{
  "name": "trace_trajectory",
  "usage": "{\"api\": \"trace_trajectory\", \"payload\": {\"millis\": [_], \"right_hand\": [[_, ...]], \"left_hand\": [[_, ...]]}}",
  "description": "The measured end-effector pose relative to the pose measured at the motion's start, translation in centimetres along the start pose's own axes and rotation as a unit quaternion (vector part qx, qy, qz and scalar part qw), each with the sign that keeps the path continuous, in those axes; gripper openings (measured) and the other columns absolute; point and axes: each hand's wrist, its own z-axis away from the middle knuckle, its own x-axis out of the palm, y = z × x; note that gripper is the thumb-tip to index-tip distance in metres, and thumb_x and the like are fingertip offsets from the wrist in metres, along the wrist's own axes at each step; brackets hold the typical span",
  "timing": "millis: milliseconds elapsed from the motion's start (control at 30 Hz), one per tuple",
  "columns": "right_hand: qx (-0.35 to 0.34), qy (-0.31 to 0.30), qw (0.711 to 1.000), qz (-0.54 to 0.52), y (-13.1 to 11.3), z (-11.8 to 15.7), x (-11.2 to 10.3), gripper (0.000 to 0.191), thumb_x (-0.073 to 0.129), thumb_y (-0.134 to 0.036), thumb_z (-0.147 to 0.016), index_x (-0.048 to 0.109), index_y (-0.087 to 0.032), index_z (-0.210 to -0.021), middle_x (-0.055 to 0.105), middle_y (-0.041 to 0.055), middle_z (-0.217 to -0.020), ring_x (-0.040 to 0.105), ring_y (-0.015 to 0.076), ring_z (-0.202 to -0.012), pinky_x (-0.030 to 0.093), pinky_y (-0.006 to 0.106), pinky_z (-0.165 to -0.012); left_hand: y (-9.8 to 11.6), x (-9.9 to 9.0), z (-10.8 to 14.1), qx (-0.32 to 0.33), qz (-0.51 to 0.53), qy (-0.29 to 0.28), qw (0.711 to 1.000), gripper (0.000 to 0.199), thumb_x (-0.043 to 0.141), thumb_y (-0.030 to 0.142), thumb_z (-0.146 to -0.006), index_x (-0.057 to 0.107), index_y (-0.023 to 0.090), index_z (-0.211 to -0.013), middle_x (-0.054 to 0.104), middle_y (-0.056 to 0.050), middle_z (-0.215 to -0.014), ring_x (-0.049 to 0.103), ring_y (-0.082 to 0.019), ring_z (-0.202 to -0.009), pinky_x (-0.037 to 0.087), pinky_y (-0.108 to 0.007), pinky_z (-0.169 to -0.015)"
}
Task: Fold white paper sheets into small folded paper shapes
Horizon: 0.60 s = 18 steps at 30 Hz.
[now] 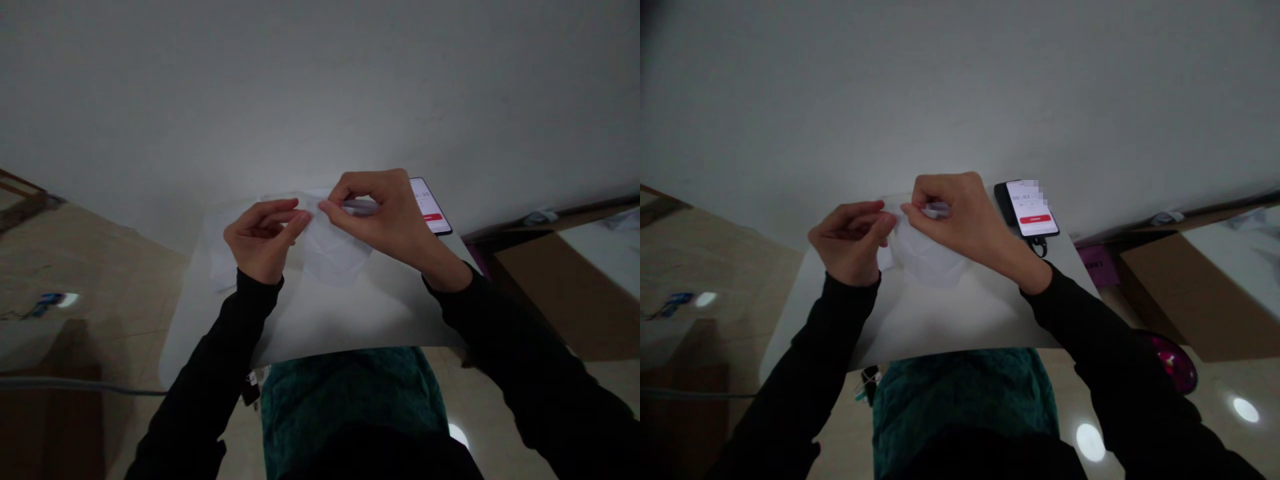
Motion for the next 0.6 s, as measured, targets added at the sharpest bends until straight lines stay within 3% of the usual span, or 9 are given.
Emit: {"api": "trace_trajectory", "payload": {"millis": [167,600], "right_hand": [[0.002,0.015,1.000,0.009,-0.38,-0.01,-0.03,0.021,0.065,-0.029,-0.088,0.059,-0.019,-0.070,0.064,-0.0005,-0.069,0.055,0.0125,-0.065,0.043,0.027,-0.064],[-0.007,0.013,0.999,0.046,-0.37,0.03,0.05,0.020,0.063,-0.026,-0.087,0.056,-0.021,-0.069,0.061,-0.0002,-0.069,0.053,0.0130,-0.065,0.042,0.028,-0.066]], "left_hand": [[-0.18,0.21,0.21,-0.007,0.006,0.003,1.000,0.021,0.087,0.031,-0.064,0.073,0.021,-0.075,0.069,0.003,-0.061,0.060,-0.009,-0.043,0.042,-0.019,-0.031],[0.08,0.38,0.88,0.030,-0.009,-0.006,0.999,0.014,0.086,0.034,-0.071,0.076,0.029,-0.079,0.070,0.004,-0.062,0.059,-0.009,-0.042,0.045,-0.022,-0.034]]}}
